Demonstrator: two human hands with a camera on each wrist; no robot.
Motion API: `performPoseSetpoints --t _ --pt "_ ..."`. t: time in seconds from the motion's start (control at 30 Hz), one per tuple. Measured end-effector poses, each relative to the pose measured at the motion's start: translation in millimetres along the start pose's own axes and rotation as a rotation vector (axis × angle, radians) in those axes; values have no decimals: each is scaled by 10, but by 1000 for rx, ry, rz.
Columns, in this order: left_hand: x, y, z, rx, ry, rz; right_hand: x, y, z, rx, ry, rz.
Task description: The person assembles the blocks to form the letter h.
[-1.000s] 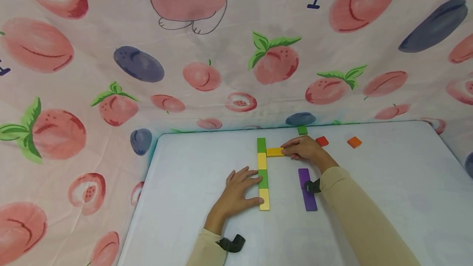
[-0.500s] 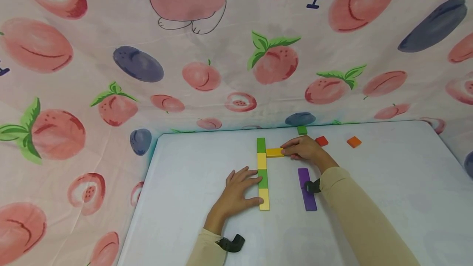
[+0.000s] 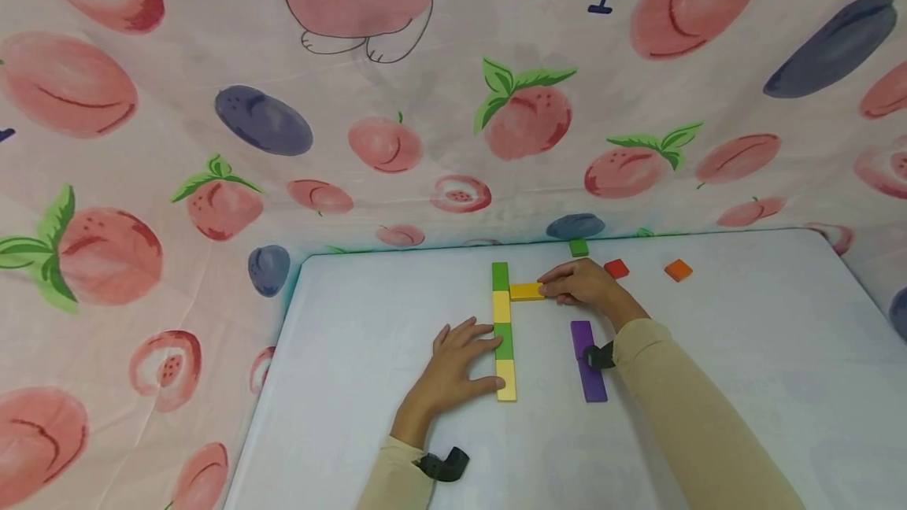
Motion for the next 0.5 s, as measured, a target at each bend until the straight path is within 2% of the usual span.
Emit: performPoseSetpoints --t 0.5 --pt "28 -25 -9 -31 -25 -2 2 -12 4 -16 -3 -5"
Point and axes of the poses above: each hand's wrist, its own z-axis away from the middle knuckle, its own x-axis out of the palm, y = z × x, the point moved 7 cm from there along -z, towards the middle knuckle, and after that the axes turned 2 degrees about -x, right-handed, at the moved point
